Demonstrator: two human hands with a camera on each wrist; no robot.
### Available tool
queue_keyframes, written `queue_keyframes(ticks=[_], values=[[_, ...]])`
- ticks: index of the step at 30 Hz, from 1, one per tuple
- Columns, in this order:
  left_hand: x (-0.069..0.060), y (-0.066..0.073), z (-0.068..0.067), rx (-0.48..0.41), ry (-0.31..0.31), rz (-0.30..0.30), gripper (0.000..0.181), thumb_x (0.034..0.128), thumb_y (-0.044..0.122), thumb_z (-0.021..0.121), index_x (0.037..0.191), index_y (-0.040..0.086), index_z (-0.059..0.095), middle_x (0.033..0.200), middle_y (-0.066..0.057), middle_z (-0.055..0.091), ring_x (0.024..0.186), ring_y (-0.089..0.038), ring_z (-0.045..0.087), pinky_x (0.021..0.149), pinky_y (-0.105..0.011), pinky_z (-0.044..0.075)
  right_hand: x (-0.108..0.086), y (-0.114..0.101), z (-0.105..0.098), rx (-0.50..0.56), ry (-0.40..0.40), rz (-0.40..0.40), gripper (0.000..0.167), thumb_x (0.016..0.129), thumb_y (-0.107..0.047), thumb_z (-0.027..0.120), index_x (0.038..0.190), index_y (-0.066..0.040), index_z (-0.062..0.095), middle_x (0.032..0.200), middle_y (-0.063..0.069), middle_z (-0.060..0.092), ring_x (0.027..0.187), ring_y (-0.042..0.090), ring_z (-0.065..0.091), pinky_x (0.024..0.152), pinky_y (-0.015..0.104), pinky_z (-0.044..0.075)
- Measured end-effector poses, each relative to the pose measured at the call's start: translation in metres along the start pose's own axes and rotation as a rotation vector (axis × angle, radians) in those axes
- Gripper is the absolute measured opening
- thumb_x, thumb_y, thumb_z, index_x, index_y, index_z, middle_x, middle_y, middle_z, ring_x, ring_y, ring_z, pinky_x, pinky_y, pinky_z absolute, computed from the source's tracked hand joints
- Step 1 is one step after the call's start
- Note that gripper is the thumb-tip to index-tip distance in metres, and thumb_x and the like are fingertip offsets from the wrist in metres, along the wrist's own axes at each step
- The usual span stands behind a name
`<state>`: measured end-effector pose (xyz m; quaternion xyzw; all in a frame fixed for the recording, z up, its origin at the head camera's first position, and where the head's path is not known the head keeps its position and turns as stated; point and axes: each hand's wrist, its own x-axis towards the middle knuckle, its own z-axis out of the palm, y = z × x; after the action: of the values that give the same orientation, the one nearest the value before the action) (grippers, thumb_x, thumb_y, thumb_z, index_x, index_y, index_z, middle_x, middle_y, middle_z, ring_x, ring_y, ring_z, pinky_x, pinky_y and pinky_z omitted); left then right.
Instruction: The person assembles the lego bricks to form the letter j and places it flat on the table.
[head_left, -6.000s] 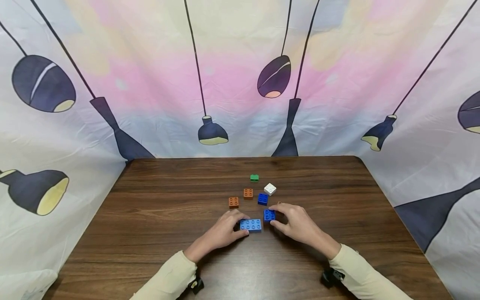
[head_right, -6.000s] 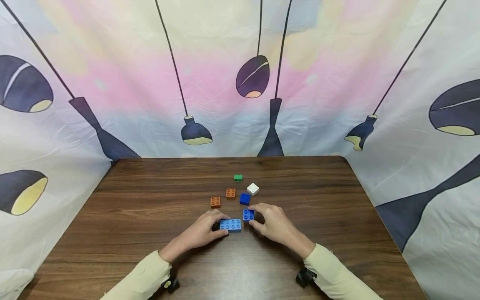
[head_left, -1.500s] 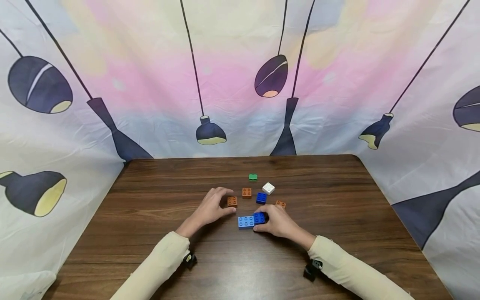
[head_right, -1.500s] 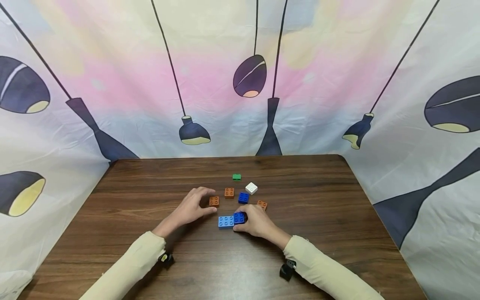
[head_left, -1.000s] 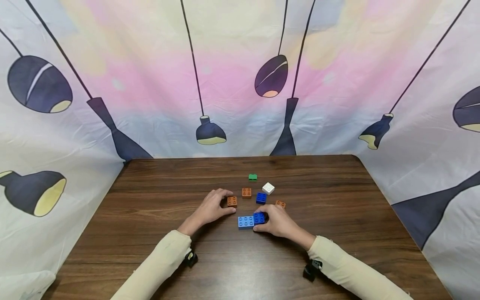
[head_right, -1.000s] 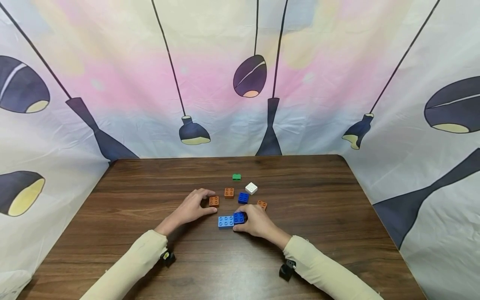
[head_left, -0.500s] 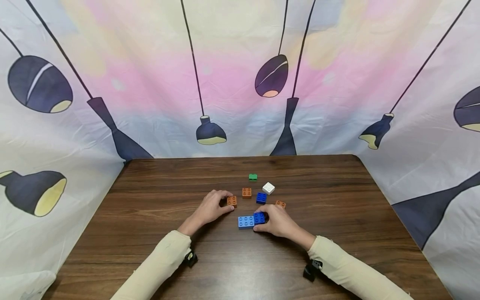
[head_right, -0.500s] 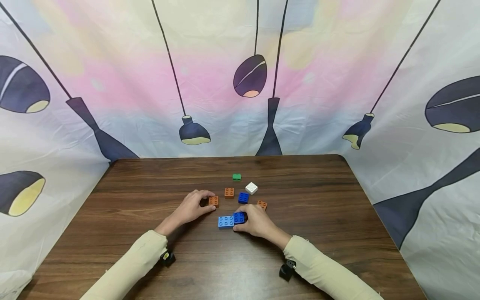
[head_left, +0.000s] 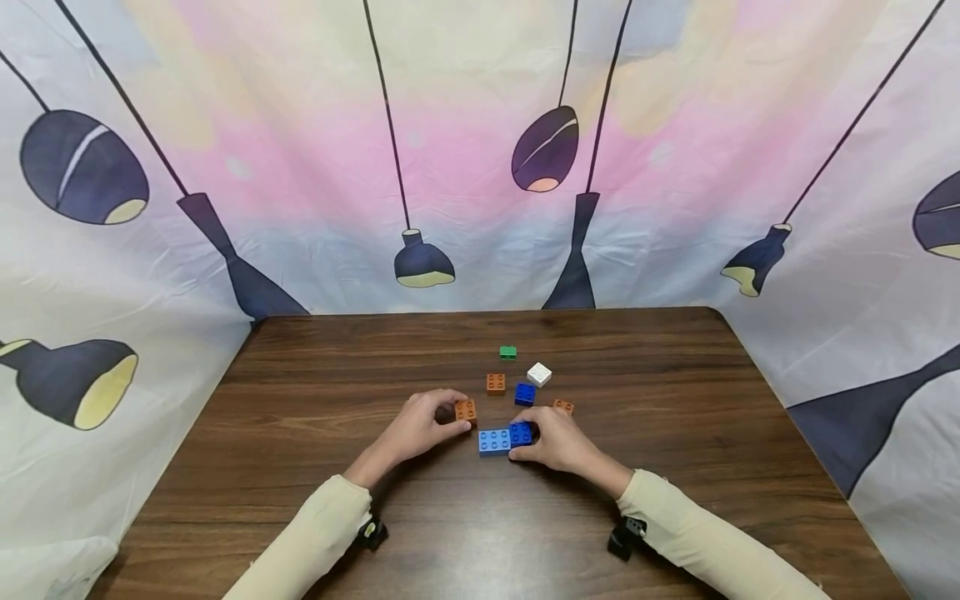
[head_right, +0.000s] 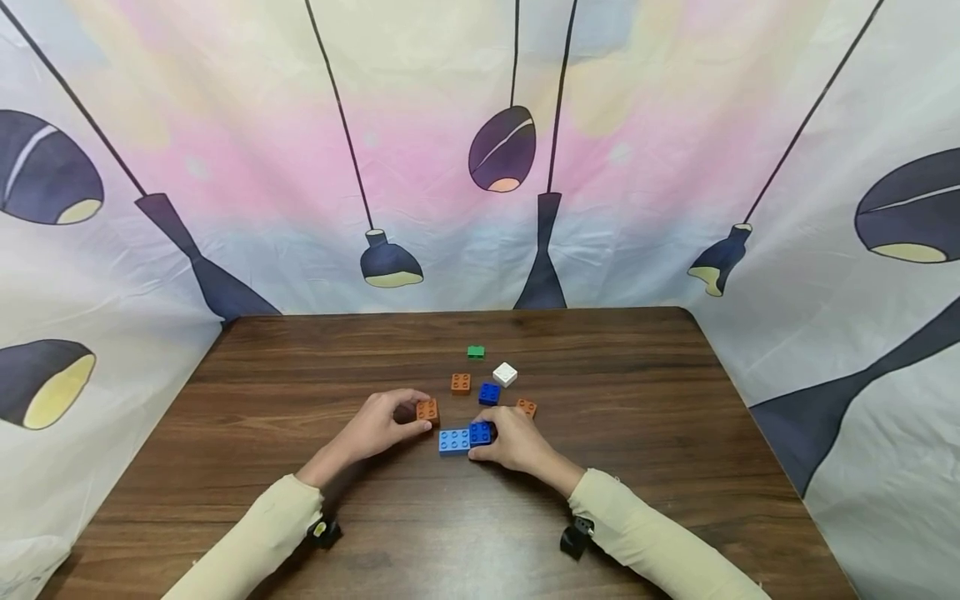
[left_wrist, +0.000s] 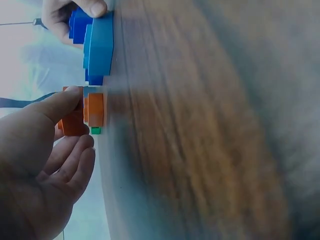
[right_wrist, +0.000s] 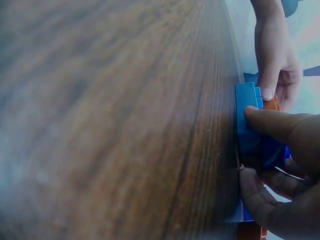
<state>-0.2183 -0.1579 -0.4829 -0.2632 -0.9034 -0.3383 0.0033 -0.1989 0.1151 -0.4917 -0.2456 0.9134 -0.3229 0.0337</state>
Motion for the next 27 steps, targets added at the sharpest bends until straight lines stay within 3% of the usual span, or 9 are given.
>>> queue_keyframes(ticks=[5,11,27], values=[[-0.004,0.005,0.002,0.003,-0.013,0.017,0.036,0.0933,0.03,0.077,0.125,0.014,0.07,0.115,0.002,0.072,0.102,-0.012,0.067,0.088,-0.038,0.055,0.001,0.0,-0.002,0.008,-0.002,-0.002,0.037,0.079,-0.027,0.09,0.108,-0.01,0.076,0.103,0.003,0.074,0.091,0.015,0.066,0.078,0.038,0.054],[-0.01,0.01,0.004,0.037,-0.014,0.044,0.039,0.0937,0.032,0.076,0.127,0.014,0.07,0.124,-0.001,0.071,0.115,-0.019,0.065,0.095,-0.044,0.053,0.002,0.0,-0.001,0.012,-0.009,-0.002,0.039,0.079,-0.026,0.09,0.11,-0.009,0.076,0.105,0.005,0.074,0.092,0.016,0.066,0.078,0.039,0.054],[-0.014,0.02,0.012,0.089,-0.008,0.167,0.038,0.0916,0.031,0.079,0.123,0.011,0.071,0.118,-0.002,0.073,0.109,-0.019,0.067,0.093,-0.044,0.053,0.0,0.0,-0.001,-0.004,-0.009,-0.012,0.038,0.079,-0.027,0.09,0.109,-0.01,0.076,0.104,0.004,0.075,0.093,0.017,0.067,0.077,0.037,0.054]])
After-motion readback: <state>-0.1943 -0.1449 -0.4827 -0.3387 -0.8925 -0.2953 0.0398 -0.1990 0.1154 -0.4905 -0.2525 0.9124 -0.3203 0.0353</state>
